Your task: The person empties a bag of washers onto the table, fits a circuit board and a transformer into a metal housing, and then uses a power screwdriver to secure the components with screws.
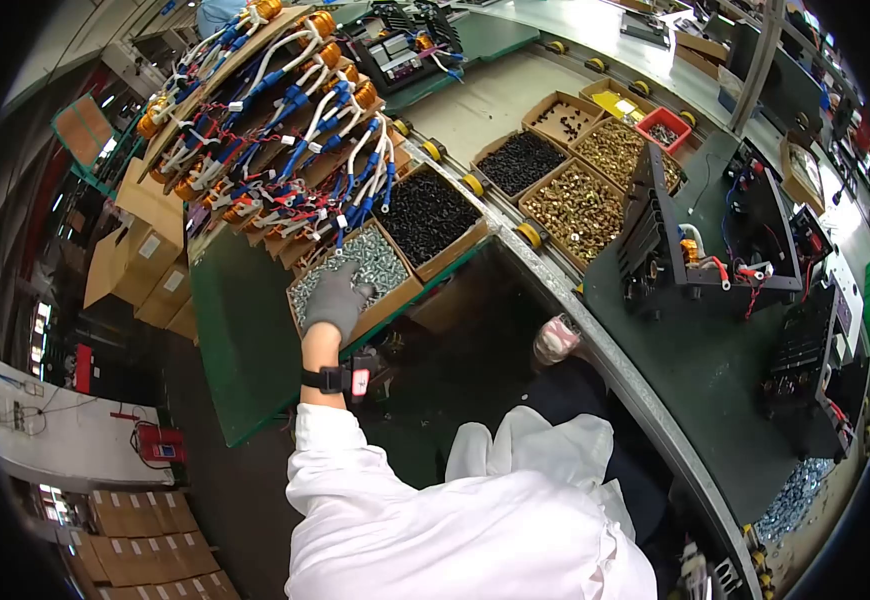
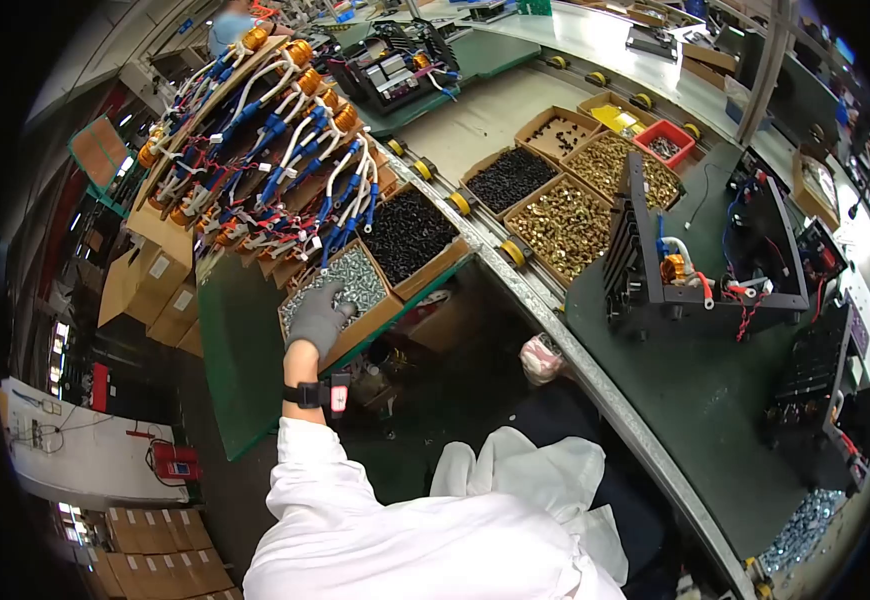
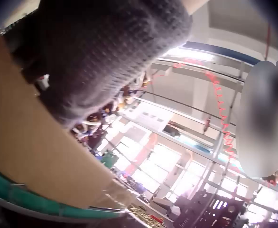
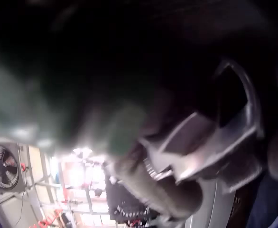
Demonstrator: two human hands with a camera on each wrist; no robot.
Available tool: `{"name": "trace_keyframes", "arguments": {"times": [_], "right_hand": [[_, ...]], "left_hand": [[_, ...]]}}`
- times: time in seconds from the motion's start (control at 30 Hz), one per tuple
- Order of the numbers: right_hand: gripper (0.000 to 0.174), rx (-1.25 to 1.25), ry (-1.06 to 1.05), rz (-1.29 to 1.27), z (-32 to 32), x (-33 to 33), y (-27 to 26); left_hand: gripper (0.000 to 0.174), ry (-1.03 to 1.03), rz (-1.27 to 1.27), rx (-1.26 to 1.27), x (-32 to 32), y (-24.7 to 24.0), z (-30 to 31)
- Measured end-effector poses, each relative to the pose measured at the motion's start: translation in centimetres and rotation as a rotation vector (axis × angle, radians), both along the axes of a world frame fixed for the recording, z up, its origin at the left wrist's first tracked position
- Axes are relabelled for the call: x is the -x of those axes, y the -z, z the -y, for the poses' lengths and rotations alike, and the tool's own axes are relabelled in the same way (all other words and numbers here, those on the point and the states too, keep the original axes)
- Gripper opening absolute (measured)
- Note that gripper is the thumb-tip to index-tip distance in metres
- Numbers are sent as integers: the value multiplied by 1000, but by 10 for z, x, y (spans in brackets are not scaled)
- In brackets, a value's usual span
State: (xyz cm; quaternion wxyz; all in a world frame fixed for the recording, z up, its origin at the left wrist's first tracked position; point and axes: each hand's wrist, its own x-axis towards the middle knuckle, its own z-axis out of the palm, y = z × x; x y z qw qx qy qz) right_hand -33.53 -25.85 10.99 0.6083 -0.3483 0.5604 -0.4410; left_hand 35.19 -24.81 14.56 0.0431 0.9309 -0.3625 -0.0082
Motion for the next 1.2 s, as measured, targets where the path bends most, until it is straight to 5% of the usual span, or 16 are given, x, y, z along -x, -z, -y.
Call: {"name": "trace_keyframes", "arguments": {"times": [0.07,0.17,0.3,0.4,0.5,0.57,0.67,0.77,0.83,0.97,1.03,1.1,1.17,1.2], "right_hand": [[77,-22,-31,10,-11,-12,-22],[80,-38,-78,42,-18,-34,-45],[84,-67,-178,75,-12,-49,-58],[89,-117,-172,82,-6,-56,-55],[88,-135,-119,86,7,-74,-64],[83,-146,-291,1,15,-71,-60],[96,-174,-161,149,21,-85,-60],[94,-185,-209,167,22,-86,-64],[91,-188,-154,183,17,-90,-67],[85,-197,-175,113,11,-90,-62],[83,-217,-209,114,15,-97,-65],[77,-264,-219,148,19,-97,-53],[71,-336,-312,161,25,-95,-46],[67,-298,-335,161,28,-94,-43]], "left_hand": [[34,-99,-292,115,-6,-5,8],[27,-44,-224,313,-27,11,-4],[18,-371,-438,755,-28,0,-20],[22,-314,-421,842,-33,0,-29],[23,-342,-570,990,23,-33,-6],[27,-178,-826,1036,67,-40,15],[24,199,-1318,639,181,-53,66],[22,1012,-901,519,284,14,116],[21,1236,-464,462,337,38,148],[21,1292,-223,133,372,46,183],[21,1215,-492,382,362,38,178],[22,1210,-433,518,350,36,171],[26,952,-930,631,335,33,166],[26,956,-930,625,328,27,160]]}}
